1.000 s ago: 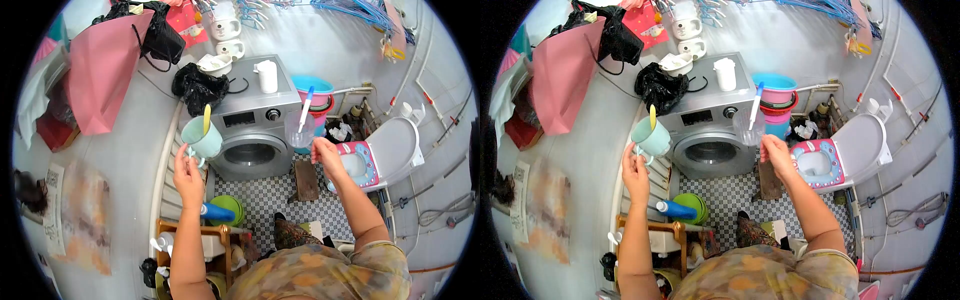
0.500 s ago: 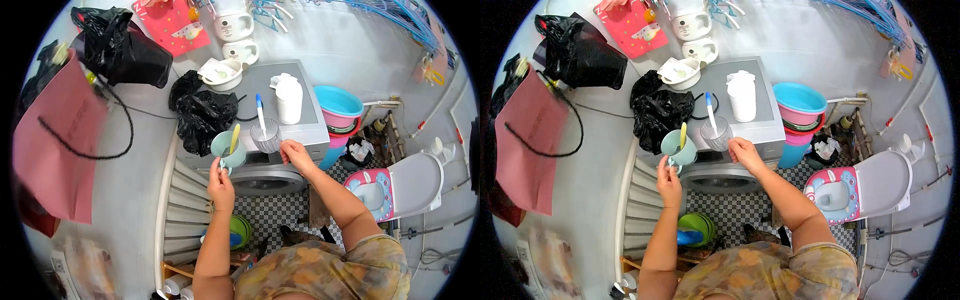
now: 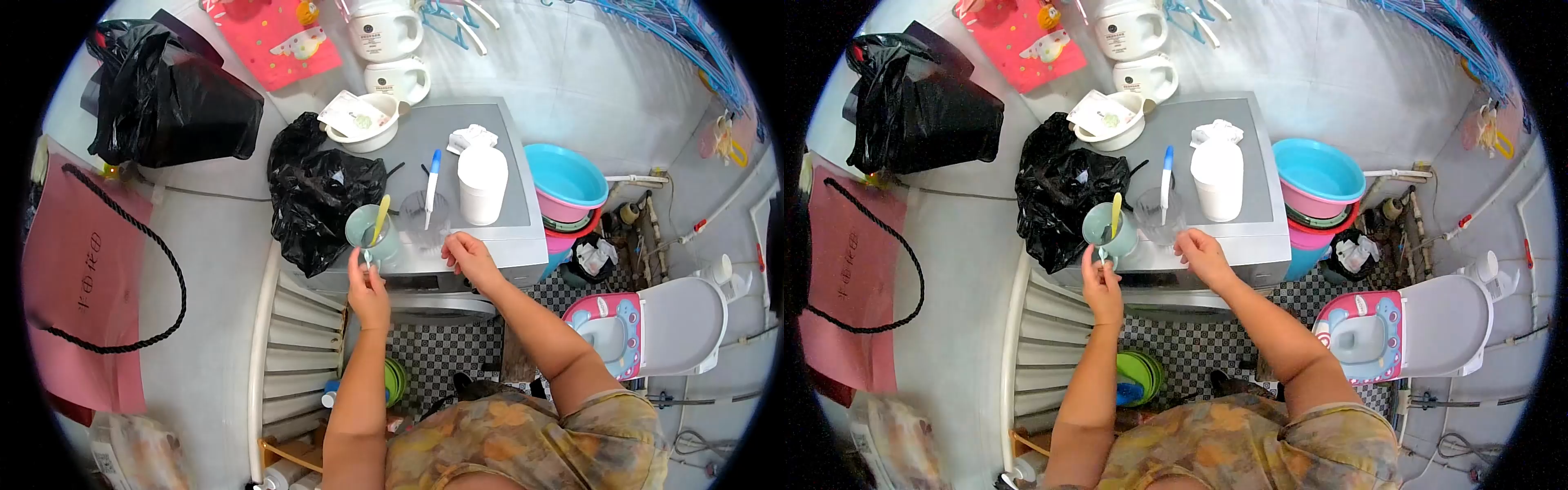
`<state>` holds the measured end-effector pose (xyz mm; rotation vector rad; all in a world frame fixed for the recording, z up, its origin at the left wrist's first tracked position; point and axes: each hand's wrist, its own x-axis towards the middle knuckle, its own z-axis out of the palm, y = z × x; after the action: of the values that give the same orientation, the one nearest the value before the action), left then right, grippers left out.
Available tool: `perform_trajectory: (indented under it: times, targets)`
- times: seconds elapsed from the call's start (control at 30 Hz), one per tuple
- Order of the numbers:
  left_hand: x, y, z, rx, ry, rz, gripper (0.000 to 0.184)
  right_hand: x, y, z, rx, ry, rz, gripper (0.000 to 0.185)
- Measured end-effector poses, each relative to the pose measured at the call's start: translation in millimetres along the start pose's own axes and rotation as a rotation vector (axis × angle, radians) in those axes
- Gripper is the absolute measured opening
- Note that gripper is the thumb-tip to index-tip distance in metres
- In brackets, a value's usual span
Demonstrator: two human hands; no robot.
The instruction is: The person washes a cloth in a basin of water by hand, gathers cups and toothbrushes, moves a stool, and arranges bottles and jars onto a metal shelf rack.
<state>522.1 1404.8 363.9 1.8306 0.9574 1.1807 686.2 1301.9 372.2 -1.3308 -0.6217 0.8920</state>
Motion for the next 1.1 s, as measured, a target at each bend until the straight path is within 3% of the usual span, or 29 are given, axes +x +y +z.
perform_trajectory:
  times: [0.17, 0.23, 0.27, 0.3, 0.37, 0.47, 0.67, 0.9, 1.1]
  targets:
    - [7.9, 3.6, 5.5, -0.043, -0.06, -0.018, 0.045, -3.7, -9.0, -6.2, -0.196, 0.148, -0.043, 0.022]
    - [10.1, 4.5, 7.0, -0.041, -0.058, -0.009, 0.047, 2.6, 7.9, -25.3, -0.35, 0.459, -0.366, 0.027]
    - [11.0, 3.5, 6.7, -0.045, -0.067, 0.002, 0.047, -1.5, -4.1, -33.6, -0.451, 0.55, -0.407, 0.044]
    - [11.8, 2.6, 6.1, -0.049, -0.076, 0.012, 0.047, -0.5, -9.5, -41.8, -0.453, 0.55, -0.407, 0.044]
    - [14.7, 1.6, 6.2, -0.036, -0.087, 0.008, 0.048, 6.3, -18.6, -54.6, -0.752, 0.689, -0.43, 0.067]
    - [20.0, -2.7, 10.3, -0.066, -0.106, -0.023, 0.049, 21.1, -25.7, -59.9, -0.892, 0.669, -0.407, 0.078]
    - [28.7, -5.3, 23.9, -0.13, -0.097, -0.049, 0.05, 48.1, -37.3, -67.7, -0.879, 0.499, -0.274, 0.083]
    - [40.4, -6.3, 33.8, -0.1, -0.094, -0.025, 0.048, 94.8, -41.3, -87.0, -0.843, 0.535, -0.326, 0.087]
    - [47.3, -5.7, 40.1, -0.136, -0.104, -0.084, 0.048, 148.1, -31.6, -106.0, -0.882, 0.537, -0.238, 0.088]
